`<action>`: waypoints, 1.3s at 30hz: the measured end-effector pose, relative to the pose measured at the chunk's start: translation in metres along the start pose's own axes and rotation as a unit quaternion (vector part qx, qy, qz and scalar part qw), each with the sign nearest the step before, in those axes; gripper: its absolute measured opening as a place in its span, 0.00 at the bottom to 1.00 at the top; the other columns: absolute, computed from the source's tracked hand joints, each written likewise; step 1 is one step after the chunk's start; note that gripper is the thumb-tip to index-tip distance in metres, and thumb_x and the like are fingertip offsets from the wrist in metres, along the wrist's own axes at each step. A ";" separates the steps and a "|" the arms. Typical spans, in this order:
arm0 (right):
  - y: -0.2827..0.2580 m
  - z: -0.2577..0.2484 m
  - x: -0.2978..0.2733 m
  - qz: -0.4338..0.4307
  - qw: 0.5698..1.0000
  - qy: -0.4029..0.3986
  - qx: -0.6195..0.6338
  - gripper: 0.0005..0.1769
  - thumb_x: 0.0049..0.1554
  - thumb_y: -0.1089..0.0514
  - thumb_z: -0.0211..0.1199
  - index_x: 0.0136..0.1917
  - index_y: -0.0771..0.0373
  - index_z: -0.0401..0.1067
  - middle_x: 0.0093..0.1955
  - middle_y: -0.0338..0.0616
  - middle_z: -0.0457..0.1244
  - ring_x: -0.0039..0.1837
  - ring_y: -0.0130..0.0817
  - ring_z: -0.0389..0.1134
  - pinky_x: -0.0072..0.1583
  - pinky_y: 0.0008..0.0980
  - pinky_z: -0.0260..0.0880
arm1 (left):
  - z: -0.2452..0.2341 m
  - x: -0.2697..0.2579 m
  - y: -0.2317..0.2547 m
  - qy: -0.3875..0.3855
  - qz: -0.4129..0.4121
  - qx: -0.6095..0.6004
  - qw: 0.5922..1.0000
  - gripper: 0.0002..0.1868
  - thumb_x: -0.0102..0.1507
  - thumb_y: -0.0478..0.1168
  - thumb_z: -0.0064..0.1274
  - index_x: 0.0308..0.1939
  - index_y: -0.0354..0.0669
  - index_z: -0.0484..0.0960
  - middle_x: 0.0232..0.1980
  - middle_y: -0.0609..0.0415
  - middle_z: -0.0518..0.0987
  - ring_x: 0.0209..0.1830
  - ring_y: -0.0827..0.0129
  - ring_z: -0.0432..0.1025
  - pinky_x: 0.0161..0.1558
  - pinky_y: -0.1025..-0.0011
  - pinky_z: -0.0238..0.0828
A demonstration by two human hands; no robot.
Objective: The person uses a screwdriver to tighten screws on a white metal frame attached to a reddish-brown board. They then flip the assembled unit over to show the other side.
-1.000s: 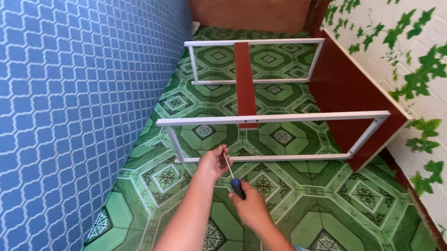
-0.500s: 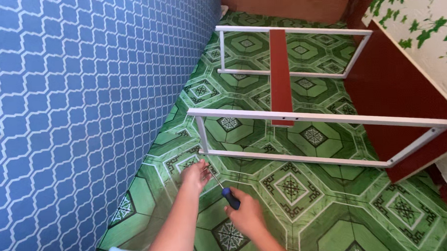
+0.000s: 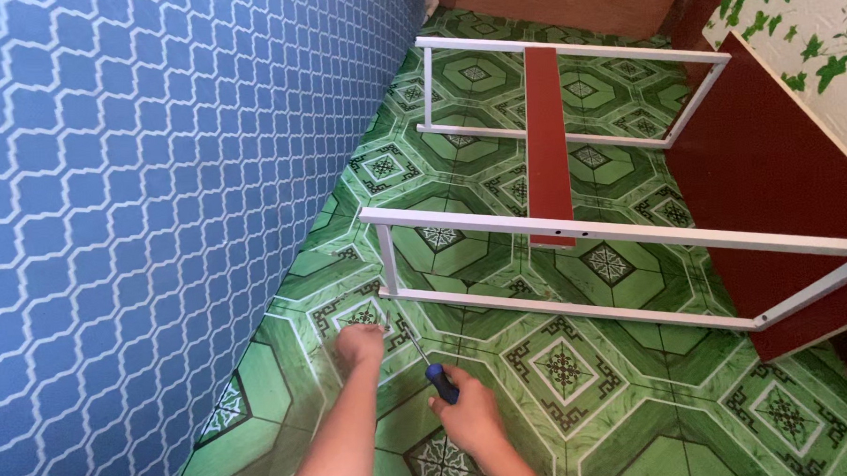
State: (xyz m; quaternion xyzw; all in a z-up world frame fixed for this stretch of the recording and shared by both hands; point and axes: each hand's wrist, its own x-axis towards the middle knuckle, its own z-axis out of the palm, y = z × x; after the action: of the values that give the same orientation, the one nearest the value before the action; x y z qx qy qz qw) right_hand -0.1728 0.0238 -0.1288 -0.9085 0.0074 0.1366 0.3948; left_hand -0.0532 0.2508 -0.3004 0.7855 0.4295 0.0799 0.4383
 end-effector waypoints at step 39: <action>0.098 -0.341 0.063 -0.168 0.878 0.335 -0.296 0.30 0.51 0.55 0.69 0.61 0.74 0.63 0.81 0.76 0.41 0.80 0.72 0.41 0.77 0.60 0.46 | -0.056 -0.307 0.290 -0.047 0.521 0.204 0.827 0.56 0.54 0.33 0.57 0.81 0.41 0.41 0.84 0.41 0.34 0.83 0.39 0.29 0.75 0.36 0.25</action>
State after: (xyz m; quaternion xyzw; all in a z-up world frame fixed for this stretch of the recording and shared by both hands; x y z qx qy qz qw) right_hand -0.0417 -0.2832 0.0069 -0.9619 -0.0546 -0.2490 0.0984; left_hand -0.0960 -0.0146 0.0298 0.9670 -0.0587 0.1698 0.1808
